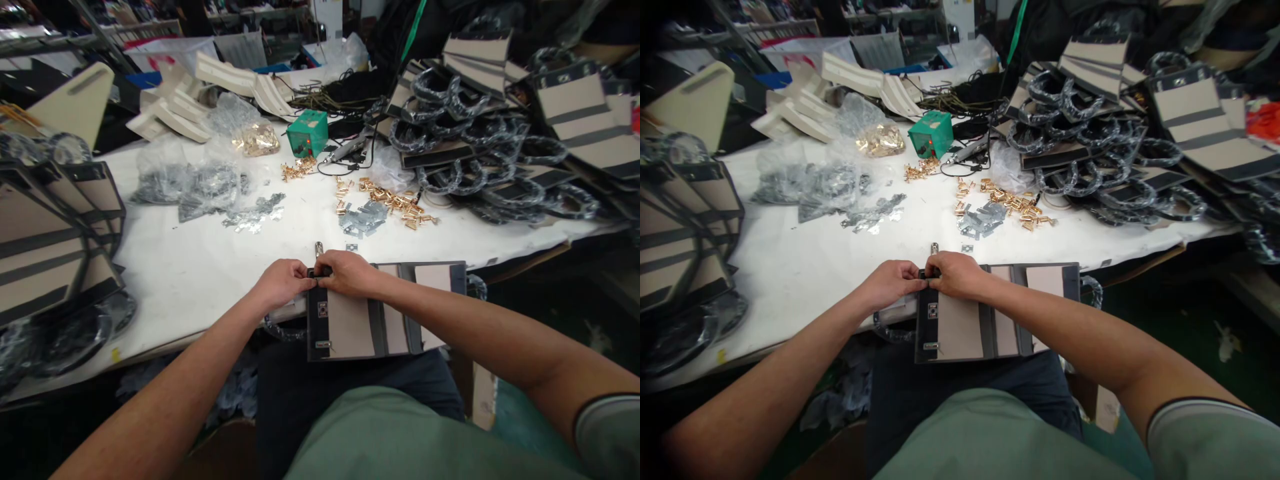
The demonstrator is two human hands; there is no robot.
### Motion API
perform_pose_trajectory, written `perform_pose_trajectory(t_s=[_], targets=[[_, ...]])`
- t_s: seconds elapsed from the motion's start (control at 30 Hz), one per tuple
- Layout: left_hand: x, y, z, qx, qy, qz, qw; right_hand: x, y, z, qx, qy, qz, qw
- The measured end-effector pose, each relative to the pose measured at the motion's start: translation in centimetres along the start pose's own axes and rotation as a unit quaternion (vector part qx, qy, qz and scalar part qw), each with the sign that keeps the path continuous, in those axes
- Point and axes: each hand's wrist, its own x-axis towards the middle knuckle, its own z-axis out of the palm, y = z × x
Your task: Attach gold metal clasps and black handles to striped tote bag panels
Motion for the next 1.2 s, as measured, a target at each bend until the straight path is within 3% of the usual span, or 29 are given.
perform_pose_trajectory(t_s=[0.37, 0.53, 0.63, 0.8, 0.9, 0.97, 1.1, 1.2], targets=[[0.8, 0.9, -0.8, 0.058, -0.039, 0.018, 0.997, 0.1, 0.6, 0.2, 0.044, 0.017, -0.004, 0.999], [0.5, 1.2, -0.6, -0.084, -0.119, -0.060, 0.987, 0.0, 0.6, -0.2, 0.086, 0.025, -0.018, 0.996], [0.5, 1.1, -0.5, -0.146, -0.130, -0.087, 0.977, -0.5, 0.1, -1.3, 0.156, 0.064, 0.001, 0.986], [1.3, 1.1, -0.8, -0.176, -0.139, -0.109, 0.969, -1.8, -2.2, -3.8, 0.300, 0.266, -0.025, 0.916], [1.7, 1.1, -0.9, -0.192, -0.137, -0.129, 0.963, -2.1, -3.2, -3.5, 0.348, 0.350, -0.055, 0.868], [1.7, 1.1, -0.7, -0.204, -0.130, -0.137, 0.960, -2.2, -3.1, -2.3, 0.372, 0.374, -0.053, 0.848], [1.6, 0.9, -0.4, -0.219, -0.114, -0.153, 0.957, -2.4, -2.1, 0.0, 0.433, 0.361, -0.001, 0.826], [1.5, 0.9, -0.4, -0.222, -0.111, -0.152, 0.957, -2.3, -1.5, 0.1, 0.509, 0.387, 0.022, 0.768]])
